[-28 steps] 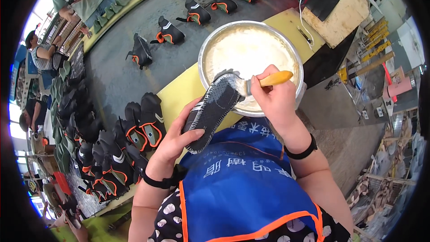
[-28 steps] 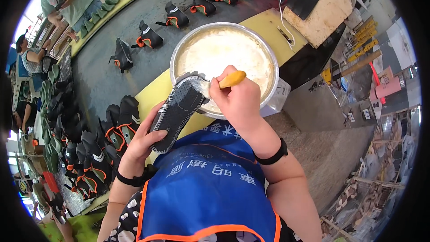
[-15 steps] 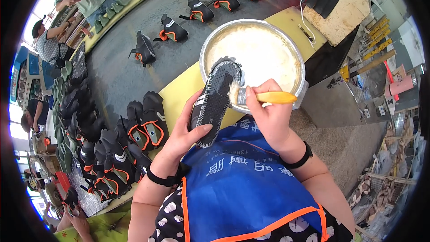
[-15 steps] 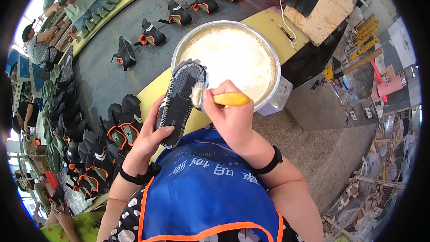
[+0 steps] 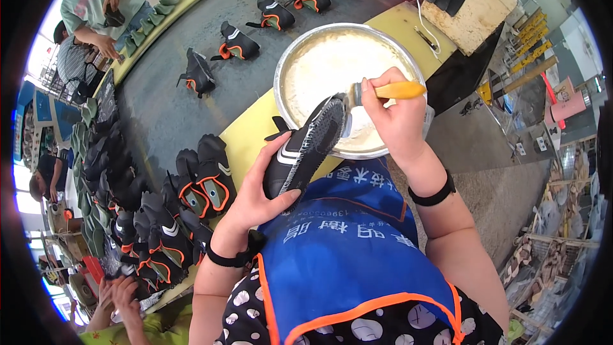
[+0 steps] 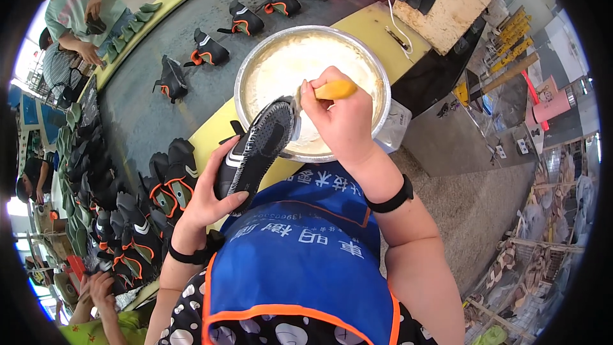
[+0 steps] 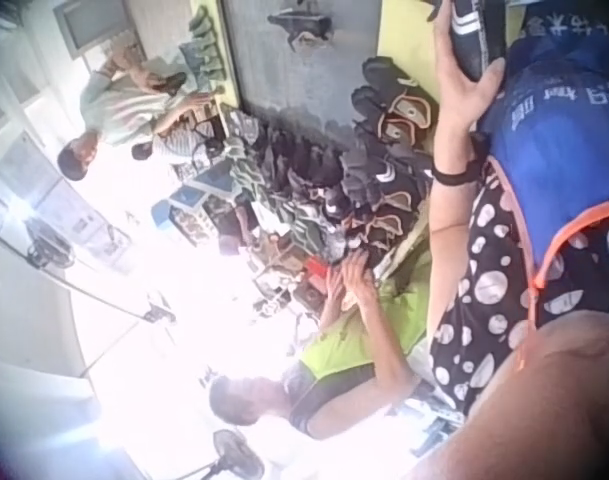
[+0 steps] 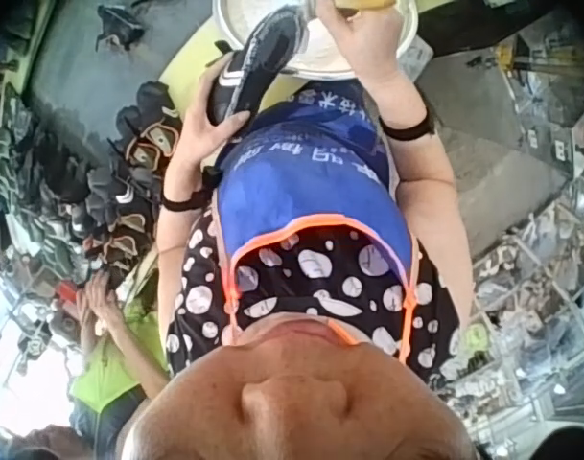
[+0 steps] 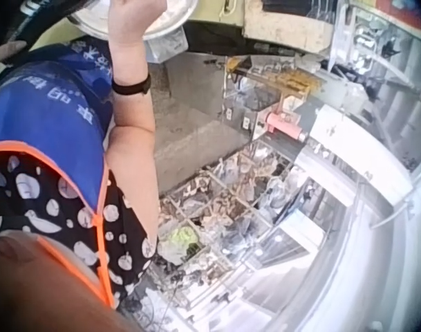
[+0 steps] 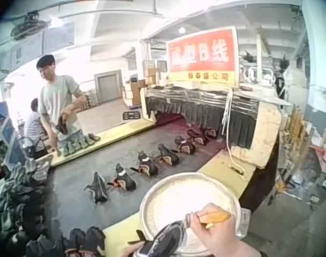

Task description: Applying adhesive to the bottom of shoe soles/components using a manual brush.

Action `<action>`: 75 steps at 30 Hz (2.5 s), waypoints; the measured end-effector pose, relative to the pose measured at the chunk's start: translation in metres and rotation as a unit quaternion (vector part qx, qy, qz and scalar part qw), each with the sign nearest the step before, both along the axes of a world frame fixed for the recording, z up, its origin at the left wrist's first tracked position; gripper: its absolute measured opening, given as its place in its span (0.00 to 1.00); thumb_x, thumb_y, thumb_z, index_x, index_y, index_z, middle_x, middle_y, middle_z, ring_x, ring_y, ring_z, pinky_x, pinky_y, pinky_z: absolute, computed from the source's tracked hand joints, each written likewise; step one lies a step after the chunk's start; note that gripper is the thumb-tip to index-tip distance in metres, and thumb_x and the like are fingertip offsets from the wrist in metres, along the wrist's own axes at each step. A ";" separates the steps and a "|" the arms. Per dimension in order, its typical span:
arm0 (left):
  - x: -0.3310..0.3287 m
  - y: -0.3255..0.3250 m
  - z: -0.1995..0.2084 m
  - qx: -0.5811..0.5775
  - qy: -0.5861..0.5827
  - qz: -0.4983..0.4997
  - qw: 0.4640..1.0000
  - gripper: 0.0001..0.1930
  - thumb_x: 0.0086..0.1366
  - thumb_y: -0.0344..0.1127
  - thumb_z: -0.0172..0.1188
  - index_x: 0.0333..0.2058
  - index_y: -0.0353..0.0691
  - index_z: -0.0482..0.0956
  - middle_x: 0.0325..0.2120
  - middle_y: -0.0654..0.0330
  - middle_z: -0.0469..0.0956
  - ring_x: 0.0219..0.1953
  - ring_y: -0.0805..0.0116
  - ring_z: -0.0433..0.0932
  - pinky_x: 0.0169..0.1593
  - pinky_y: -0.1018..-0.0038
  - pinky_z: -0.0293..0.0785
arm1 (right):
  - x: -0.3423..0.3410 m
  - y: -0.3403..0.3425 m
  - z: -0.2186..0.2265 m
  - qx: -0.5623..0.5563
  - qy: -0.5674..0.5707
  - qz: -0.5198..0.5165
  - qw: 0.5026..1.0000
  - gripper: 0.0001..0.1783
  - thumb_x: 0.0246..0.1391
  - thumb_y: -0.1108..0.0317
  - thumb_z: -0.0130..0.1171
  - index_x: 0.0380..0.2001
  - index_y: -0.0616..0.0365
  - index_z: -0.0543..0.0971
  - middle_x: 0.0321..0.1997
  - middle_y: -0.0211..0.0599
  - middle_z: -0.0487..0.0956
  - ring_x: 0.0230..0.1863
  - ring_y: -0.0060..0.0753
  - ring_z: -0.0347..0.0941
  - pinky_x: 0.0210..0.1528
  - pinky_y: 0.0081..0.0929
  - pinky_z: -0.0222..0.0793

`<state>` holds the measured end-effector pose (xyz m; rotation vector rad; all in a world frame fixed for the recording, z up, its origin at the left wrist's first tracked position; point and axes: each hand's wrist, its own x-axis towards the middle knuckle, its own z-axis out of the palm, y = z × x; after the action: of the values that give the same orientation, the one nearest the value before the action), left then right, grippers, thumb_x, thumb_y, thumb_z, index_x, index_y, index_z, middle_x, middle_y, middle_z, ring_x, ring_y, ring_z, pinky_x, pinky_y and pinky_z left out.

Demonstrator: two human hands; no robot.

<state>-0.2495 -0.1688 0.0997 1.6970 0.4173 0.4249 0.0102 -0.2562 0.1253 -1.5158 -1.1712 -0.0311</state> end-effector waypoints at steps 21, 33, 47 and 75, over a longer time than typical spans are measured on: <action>0.006 -0.008 -0.007 -0.274 -0.026 0.071 0.959 0.44 0.57 0.34 0.62 0.71 0.38 0.51 0.61 0.49 0.67 0.62 0.59 0.70 0.65 0.65 0.65 | -0.047 -0.027 -0.003 -0.062 0.114 0.063 0.990 0.10 0.59 0.73 0.62 0.25 0.61 0.73 0.18 0.31 0.73 0.18 0.17 0.67 0.21 0.21 0.60; -0.059 0.070 0.038 -0.532 -0.133 0.208 0.810 0.32 0.67 0.58 0.38 0.55 0.38 0.74 0.42 0.46 0.81 0.31 0.55 0.81 0.21 0.73 0.69 | 0.005 -0.031 -0.065 0.017 0.277 0.011 0.961 0.08 0.59 0.81 0.58 0.30 0.60 0.70 0.29 0.28 0.69 0.29 0.18 0.66 0.35 0.18 0.64; -0.096 0.337 -0.070 -0.497 0.072 0.573 0.648 0.22 0.64 0.40 0.64 0.54 0.44 0.71 0.52 0.51 0.72 0.53 0.49 0.74 0.48 0.45 0.81 | 0.006 -0.035 -0.098 -0.025 0.154 -0.070 0.985 0.06 0.60 0.79 0.56 0.31 0.61 0.70 0.31 0.30 0.70 0.34 0.21 0.65 0.40 0.22 0.64; -0.326 0.294 0.056 -0.014 0.608 0.703 0.368 0.28 0.67 0.40 0.60 0.65 0.48 0.68 0.68 0.57 0.60 0.69 0.52 0.61 0.66 0.50 0.62 | 0.004 -0.032 -0.101 -0.062 0.061 -0.104 0.991 0.11 0.67 0.69 0.53 0.31 0.63 0.68 0.30 0.30 0.66 0.32 0.22 0.61 0.36 0.23 0.62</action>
<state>-0.5753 0.1247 0.1559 0.7792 3.0408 0.1701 0.0146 -0.2884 0.0244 -1.7202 -0.9296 -0.0055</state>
